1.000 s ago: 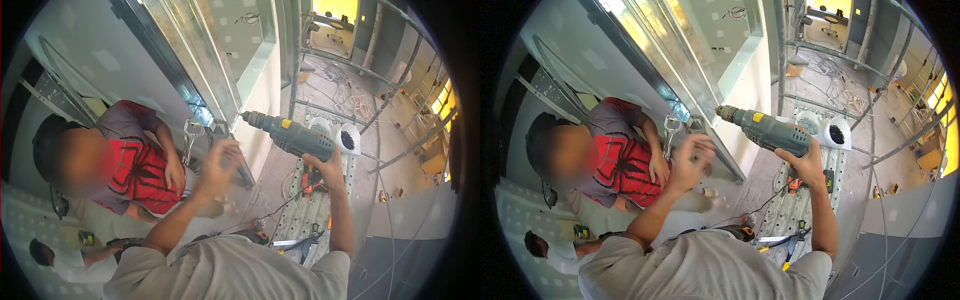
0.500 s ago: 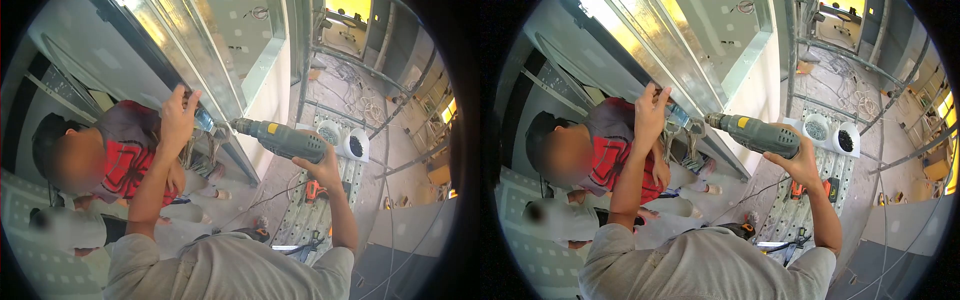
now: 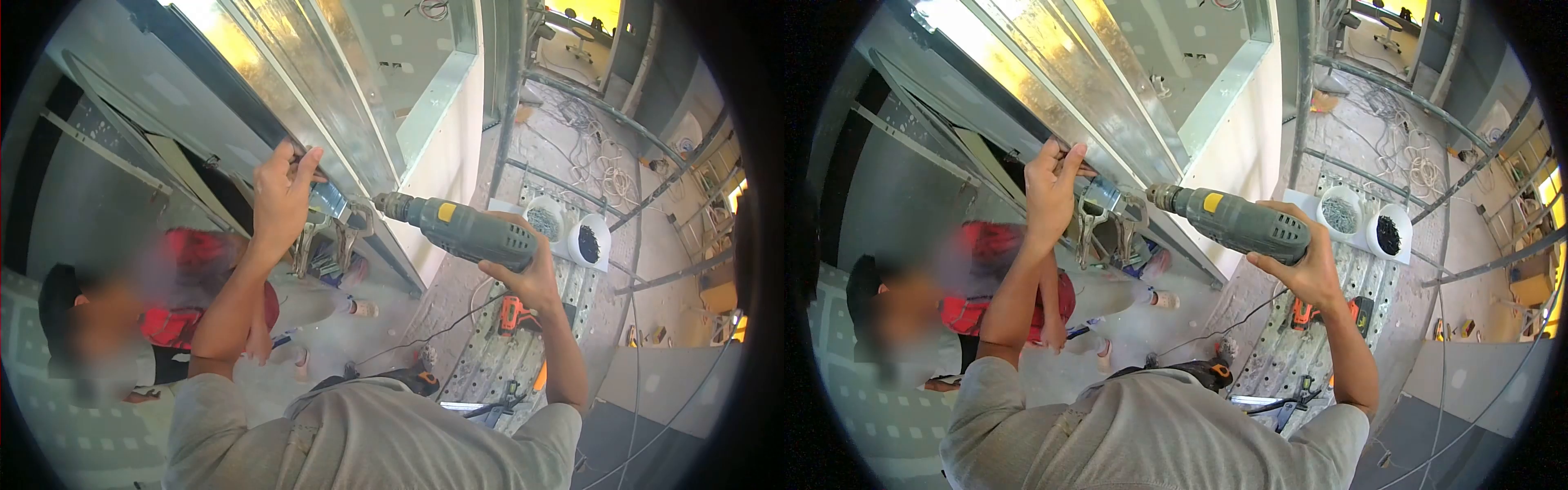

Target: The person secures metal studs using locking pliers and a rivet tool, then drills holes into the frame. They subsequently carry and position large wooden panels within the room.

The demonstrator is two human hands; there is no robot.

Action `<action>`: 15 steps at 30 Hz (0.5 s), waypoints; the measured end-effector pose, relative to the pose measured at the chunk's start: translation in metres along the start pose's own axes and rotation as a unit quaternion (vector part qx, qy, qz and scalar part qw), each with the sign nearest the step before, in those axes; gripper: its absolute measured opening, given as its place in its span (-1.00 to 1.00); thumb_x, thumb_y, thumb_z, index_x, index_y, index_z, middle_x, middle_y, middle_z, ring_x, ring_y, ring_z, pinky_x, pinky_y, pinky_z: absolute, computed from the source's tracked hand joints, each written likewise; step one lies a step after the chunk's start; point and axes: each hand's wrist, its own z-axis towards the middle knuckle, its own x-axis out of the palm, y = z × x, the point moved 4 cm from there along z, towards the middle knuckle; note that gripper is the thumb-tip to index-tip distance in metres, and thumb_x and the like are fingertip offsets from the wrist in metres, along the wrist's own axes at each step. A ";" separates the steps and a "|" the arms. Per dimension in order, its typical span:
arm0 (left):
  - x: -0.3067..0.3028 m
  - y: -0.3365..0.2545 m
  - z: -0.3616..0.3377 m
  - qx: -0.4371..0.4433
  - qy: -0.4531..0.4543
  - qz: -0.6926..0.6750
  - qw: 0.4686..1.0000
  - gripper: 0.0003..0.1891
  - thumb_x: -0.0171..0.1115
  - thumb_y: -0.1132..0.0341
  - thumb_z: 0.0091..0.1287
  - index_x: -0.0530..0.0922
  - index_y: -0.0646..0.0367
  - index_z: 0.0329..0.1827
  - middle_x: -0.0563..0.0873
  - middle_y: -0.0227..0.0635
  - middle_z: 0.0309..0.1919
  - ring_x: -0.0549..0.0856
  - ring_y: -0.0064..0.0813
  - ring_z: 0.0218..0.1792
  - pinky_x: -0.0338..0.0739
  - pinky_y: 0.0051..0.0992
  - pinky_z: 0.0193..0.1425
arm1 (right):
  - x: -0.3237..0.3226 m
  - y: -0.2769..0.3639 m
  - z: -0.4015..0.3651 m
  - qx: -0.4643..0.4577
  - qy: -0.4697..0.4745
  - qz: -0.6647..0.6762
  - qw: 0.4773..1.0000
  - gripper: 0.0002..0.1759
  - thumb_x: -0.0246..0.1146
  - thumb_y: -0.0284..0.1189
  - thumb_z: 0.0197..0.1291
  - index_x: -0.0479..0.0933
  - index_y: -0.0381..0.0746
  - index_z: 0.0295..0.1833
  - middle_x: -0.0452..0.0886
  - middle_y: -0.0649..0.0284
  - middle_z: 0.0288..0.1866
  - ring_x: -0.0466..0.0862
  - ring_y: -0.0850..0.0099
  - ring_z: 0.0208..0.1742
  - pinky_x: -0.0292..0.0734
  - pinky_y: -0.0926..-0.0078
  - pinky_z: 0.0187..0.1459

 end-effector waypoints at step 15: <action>0.000 -0.006 0.001 0.001 0.012 0.006 1.000 -0.76 0.24 0.34 0.52 0.56 0.40 -0.24 0.68 -0.24 -0.45 0.77 -0.47 -0.42 0.64 -0.48 -0.29 | 0.008 -0.024 -0.011 -0.011 -0.047 0.004 0.999 -0.33 0.54 -0.47 -0.01 0.53 -0.42 0.25 0.74 0.12 0.03 0.71 0.43 0.06 0.57 0.40 0.20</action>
